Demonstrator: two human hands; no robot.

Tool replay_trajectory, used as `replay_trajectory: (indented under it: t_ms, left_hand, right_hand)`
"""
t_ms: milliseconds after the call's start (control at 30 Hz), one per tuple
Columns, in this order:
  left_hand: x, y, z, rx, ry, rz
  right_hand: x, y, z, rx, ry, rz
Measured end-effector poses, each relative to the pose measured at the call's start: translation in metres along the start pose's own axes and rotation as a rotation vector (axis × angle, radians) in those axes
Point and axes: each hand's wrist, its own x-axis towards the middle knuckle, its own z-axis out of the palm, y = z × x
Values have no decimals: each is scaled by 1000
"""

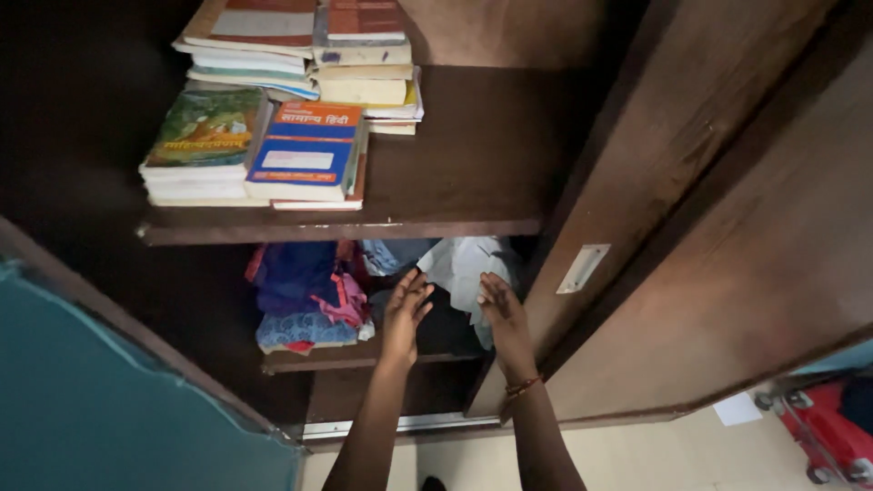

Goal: The person retrieves a document and a colorful chart from a wooden wardrobe and places them on a bed. They then take a folded striped cloth and a white cloth from the wardrobe and place them on the bed as well.

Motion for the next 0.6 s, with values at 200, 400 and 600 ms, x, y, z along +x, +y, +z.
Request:
replay_trajectory:
  t_ms: [200, 400, 600]
  left_hand:
    - [47, -3, -13, -24, 36, -16]
    - [69, -18, -25, -27, 36, -77]
    - [89, -41, -25, 3, -26, -146]
  right_hand:
    - [50, 27, 5, -36, 41, 9]
    - [56, 36, 9, -52, 11, -7]
    - [56, 40, 6, -17, 92, 24]
